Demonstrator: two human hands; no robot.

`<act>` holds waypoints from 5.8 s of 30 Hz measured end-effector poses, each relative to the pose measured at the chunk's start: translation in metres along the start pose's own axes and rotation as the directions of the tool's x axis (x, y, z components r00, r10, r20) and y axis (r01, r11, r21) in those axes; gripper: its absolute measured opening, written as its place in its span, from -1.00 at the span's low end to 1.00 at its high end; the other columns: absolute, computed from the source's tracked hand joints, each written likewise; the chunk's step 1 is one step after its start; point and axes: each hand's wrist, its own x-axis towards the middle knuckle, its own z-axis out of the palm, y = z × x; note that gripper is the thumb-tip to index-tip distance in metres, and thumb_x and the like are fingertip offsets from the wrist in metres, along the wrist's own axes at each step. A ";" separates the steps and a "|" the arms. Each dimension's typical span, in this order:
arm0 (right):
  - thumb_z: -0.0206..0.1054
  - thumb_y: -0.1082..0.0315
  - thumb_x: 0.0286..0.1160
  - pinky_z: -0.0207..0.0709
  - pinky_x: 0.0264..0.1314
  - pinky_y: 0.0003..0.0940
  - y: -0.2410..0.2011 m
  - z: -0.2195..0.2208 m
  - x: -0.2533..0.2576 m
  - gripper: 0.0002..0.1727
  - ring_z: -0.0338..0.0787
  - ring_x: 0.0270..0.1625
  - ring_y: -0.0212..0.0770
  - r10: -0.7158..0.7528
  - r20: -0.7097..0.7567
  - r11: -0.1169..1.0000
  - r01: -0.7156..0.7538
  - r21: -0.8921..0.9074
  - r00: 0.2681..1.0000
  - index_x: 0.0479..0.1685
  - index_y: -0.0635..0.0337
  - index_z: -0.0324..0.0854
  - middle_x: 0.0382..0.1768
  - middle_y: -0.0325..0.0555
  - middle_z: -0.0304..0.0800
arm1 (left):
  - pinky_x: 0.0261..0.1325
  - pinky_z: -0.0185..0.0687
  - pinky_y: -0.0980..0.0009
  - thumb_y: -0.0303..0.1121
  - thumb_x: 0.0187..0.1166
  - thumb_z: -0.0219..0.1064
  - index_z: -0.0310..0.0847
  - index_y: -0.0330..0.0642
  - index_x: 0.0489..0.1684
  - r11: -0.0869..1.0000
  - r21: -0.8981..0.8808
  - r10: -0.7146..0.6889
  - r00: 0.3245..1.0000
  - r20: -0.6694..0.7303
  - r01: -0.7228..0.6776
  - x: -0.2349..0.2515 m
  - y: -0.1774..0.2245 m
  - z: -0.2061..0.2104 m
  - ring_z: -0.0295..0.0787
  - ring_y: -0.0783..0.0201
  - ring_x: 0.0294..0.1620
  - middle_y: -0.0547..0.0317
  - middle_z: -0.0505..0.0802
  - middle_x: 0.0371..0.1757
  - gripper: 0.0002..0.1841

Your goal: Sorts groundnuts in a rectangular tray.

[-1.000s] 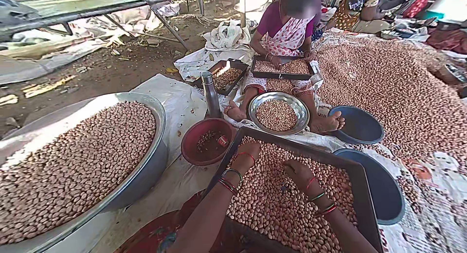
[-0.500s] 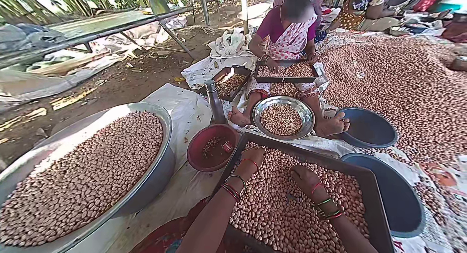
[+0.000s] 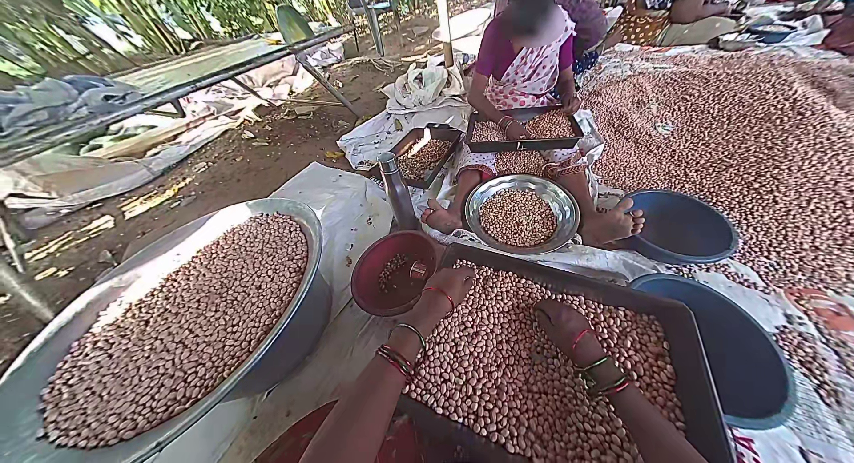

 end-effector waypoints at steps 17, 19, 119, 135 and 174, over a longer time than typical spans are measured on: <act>-0.01 0.34 0.86 0.40 0.55 0.24 0.002 0.003 -0.002 -0.57 0.68 0.49 0.28 -0.034 -0.019 0.999 0.033 -0.038 0.999 0.45 0.35 0.62 0.38 0.32 0.72 | -0.81 0.14 0.75 -0.40 0.86 -0.18 0.40 -0.08 -0.28 0.054 -0.984 -0.140 0.975 -0.175 -0.168 -0.020 -0.012 0.031 0.22 0.66 -0.88 0.46 0.51 -0.73 -0.72; -0.02 0.35 0.86 0.40 0.55 0.24 0.002 0.004 -0.001 -0.57 0.68 0.49 0.29 -0.039 -0.021 0.998 0.038 -0.050 0.999 0.45 0.35 0.62 0.38 0.31 0.72 | -0.71 0.18 0.71 -0.42 0.86 -0.12 0.44 -0.18 -0.33 0.347 -0.929 -0.072 0.983 -0.168 -0.133 -0.040 -0.020 0.033 0.25 0.63 -0.80 0.43 0.55 -0.65 -0.70; 0.26 0.06 0.74 -0.16 0.76 0.52 -0.017 0.002 -0.065 -0.45 0.11 0.84 0.37 -0.098 0.158 0.973 0.128 -0.191 0.982 0.62 0.08 0.54 0.75 0.25 0.30 | 0.45 0.47 -0.24 -0.18 0.90 -0.08 0.42 -0.22 0.62 0.979 0.109 -0.171 0.985 -0.039 0.174 -0.022 -0.013 0.024 0.66 -0.30 0.45 -0.33 0.74 0.39 -0.53; 0.15 0.14 0.83 0.53 0.30 0.43 -0.045 0.030 -0.142 -0.53 0.74 0.32 0.43 -0.260 0.467 0.955 0.298 -0.008 0.845 0.42 0.34 0.63 0.25 0.40 0.76 | -0.80 0.07 0.71 -0.28 0.92 -0.13 0.40 -0.09 -0.49 0.149 -0.987 -0.013 0.998 0.055 0.056 -0.047 0.061 0.081 0.18 0.61 -0.87 0.42 0.51 -0.72 -0.59; 0.02 0.49 0.77 0.14 0.67 0.26 0.070 -0.057 -0.035 -0.58 0.55 0.56 0.30 0.415 -0.087 0.769 -0.400 -0.499 0.906 0.51 0.33 0.55 0.49 0.31 0.61 | -0.86 0.05 0.71 -0.17 0.91 -0.09 0.29 -0.01 -0.50 -0.312 -0.938 -0.194 0.956 0.220 0.152 -0.049 0.044 0.086 0.14 0.57 -0.92 0.39 0.41 -0.78 -0.60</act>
